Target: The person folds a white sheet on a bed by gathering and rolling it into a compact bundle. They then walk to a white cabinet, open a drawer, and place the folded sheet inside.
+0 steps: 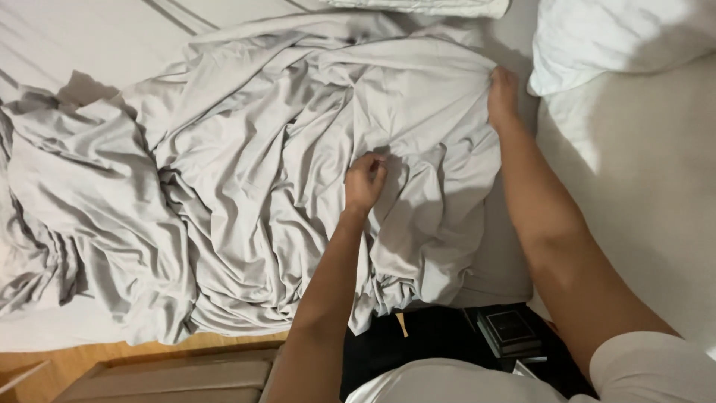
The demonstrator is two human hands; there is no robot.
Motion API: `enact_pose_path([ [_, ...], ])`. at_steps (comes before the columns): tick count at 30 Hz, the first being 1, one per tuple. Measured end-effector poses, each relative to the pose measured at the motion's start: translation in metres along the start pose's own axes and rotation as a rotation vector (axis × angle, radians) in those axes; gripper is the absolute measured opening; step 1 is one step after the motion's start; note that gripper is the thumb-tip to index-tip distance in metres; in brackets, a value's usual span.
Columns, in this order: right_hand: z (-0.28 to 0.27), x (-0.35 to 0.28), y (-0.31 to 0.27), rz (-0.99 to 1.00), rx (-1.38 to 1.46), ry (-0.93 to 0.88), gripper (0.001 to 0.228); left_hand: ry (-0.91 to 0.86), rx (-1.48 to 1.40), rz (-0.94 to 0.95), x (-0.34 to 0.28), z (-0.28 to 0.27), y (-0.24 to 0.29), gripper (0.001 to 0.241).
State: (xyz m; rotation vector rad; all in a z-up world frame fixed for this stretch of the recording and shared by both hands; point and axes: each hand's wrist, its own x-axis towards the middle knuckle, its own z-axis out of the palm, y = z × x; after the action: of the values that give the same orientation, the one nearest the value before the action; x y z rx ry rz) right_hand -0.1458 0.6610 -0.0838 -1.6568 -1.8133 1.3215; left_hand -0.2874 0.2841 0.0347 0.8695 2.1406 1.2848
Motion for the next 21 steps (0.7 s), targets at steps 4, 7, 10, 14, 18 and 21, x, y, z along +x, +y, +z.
enact_pose_path([
  [4, -0.002, -0.019, -0.042, -0.133, -0.047, -0.073, 0.021, -0.015, 0.057, 0.056, 0.004, 0.009, -0.005, 0.027],
  [7, 0.002, -0.035, -0.075, -0.406, 0.021, -0.111, 0.067, -0.025, 0.03, 0.082, 0.003, 0.011, -0.003, 0.027],
  [10, 0.004, -0.053, -0.124, -0.513, -0.348, -0.517, 0.099, -0.05, 0.091, 0.012, -0.001, 0.017, -0.01, 0.029],
  [14, 0.018, -0.027, -0.123, -0.102, -0.516, -0.694, 0.085, -0.096, 0.182, 0.025, -0.009, 0.018, -0.021, 0.032],
  [18, 0.001, -0.038, -0.174, 0.189, -0.41, -0.685, 0.039, -0.265, 0.442, -0.266, -0.027, 0.019, -0.052, 0.06],
  [21, 0.025, 0.04, -0.051, -0.512, -0.435, -0.146, 0.02, -0.26, 0.443, -0.212, -0.041, 0.026, -0.051, 0.079],
])
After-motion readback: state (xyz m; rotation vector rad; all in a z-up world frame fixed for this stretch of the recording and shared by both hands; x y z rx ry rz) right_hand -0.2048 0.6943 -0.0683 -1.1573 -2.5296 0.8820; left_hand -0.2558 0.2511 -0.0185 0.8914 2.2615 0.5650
